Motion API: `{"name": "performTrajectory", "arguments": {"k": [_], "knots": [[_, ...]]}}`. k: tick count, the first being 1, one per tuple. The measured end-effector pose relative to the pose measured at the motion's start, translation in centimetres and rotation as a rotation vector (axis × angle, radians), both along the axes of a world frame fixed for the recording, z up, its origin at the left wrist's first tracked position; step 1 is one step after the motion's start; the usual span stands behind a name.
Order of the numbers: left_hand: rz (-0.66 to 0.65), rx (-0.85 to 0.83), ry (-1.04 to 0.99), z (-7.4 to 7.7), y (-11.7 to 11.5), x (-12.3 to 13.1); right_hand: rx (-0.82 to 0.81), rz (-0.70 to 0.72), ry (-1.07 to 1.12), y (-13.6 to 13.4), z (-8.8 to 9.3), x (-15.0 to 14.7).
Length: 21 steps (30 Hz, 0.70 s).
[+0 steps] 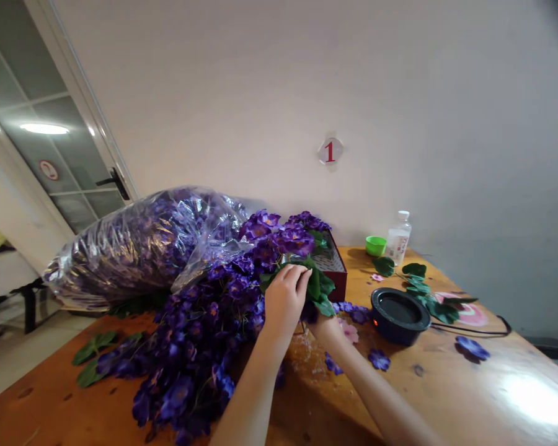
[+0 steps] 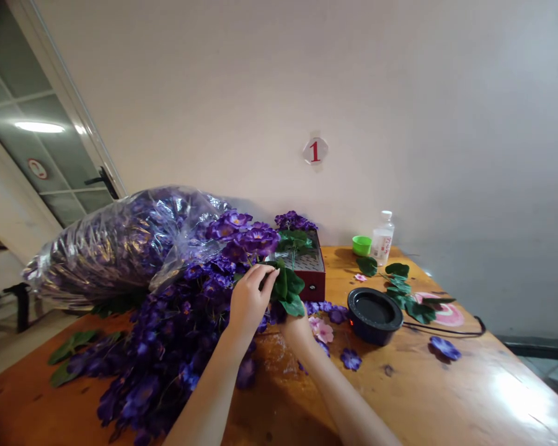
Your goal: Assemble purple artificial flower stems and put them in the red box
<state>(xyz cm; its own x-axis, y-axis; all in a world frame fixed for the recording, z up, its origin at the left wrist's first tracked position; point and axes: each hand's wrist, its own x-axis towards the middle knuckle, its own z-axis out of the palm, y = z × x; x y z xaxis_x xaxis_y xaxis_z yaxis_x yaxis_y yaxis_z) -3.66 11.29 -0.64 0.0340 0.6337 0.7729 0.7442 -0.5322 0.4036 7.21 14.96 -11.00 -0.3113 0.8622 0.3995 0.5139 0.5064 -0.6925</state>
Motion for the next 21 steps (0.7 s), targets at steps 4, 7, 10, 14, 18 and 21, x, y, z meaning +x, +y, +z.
{"name": "performTrajectory", "arguments": {"k": [4,7,10,14,18,21], "knots": [[-0.004,-0.019,-0.039,0.0,0.4,-0.6,-0.107,0.018,0.031,1.0,2.2,3.3],[-0.021,0.009,-0.043,0.1,0.5,-0.9,-0.150,-0.020,0.083,0.8,4.9,7.1],[-0.014,0.048,-0.007,0.4,0.0,-1.0,-0.203,-0.173,0.191,0.0,7.3,11.2],[-0.033,0.042,0.073,1.1,-1.0,-1.0,-0.220,-0.527,0.101,0.2,8.3,15.5],[-0.048,0.083,0.178,1.2,-1.7,-0.6,-0.239,-0.711,-0.111,1.6,7.2,17.6],[-0.021,0.103,0.239,1.0,-1.8,-0.2,-0.273,-0.752,-0.240,2.4,6.2,17.9]]}}
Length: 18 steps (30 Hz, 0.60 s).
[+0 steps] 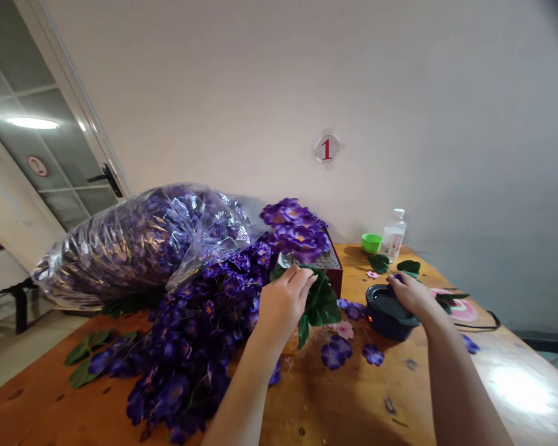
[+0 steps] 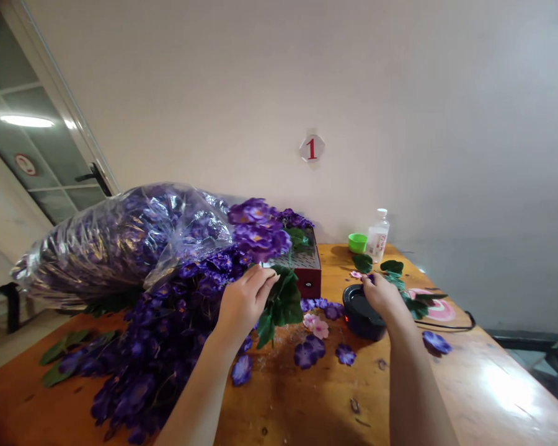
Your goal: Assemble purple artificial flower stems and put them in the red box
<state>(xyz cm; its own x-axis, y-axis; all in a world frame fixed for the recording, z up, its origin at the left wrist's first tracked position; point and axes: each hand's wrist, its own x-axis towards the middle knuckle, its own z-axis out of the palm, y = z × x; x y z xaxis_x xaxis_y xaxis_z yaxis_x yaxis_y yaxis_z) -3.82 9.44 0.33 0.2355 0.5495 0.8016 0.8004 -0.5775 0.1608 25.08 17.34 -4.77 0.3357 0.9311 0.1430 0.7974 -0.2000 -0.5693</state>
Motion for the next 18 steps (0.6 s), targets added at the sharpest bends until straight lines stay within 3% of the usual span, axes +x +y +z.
{"name": "performTrajectory", "arguments": {"k": [7,18], "knots": [[-0.006,-0.084,0.093,-0.5,0.4,0.5,-0.116,0.009,-0.159,0.7,-1.1,-0.5],[0.019,0.012,0.116,-0.5,0.6,-0.1,-0.173,0.104,-0.256,1.1,-2.1,-0.7]]}}
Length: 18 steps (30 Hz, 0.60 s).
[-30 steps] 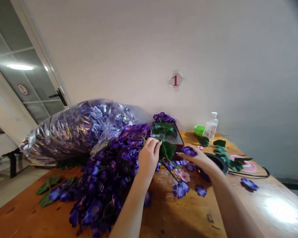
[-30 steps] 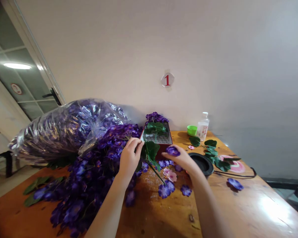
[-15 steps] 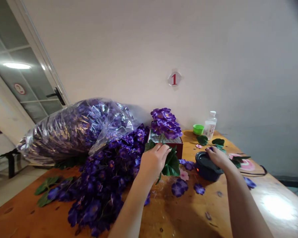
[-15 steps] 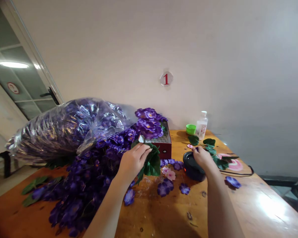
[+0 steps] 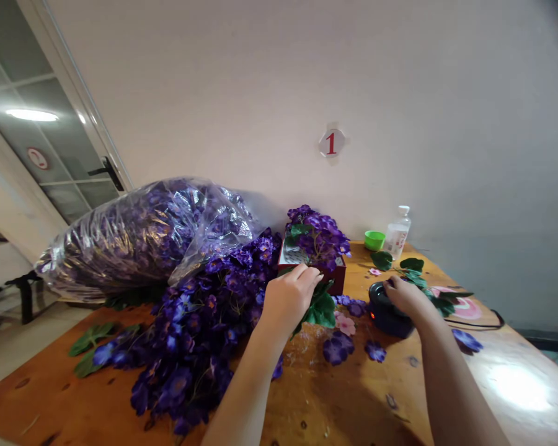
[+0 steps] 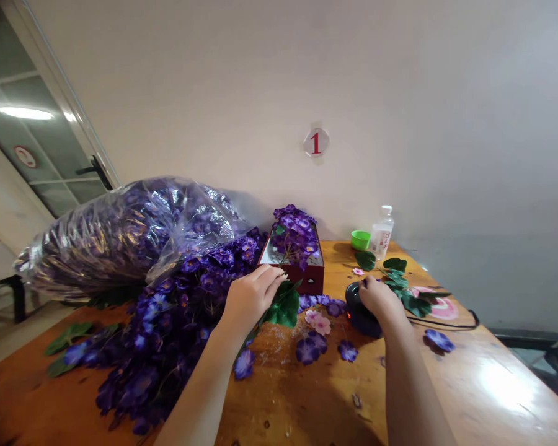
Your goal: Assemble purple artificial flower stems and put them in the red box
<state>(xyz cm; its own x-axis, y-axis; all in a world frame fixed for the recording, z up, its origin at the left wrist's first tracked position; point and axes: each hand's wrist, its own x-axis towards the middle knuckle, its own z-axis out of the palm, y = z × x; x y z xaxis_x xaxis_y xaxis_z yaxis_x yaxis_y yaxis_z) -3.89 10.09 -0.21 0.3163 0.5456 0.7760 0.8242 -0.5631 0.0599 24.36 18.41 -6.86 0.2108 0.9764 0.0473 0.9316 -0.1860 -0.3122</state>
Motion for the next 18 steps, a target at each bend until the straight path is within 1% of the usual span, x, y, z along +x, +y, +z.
{"name": "performTrajectory", "arguments": {"k": [8,12,16,18], "knots": [[0.025,0.050,-0.030,0.3,0.1,-0.7,0.065,-0.051,0.017,-0.8,1.4,0.4],[0.037,0.066,-0.015,0.1,0.3,-0.9,0.086,-0.015,0.081,-0.9,1.5,0.5],[0.034,0.090,0.004,0.2,0.3,-1.0,0.111,-0.033,0.172,-0.9,1.4,0.3],[0.028,0.094,0.028,0.3,0.3,-1.1,0.150,-0.039,0.241,-0.9,1.5,0.1]]}}
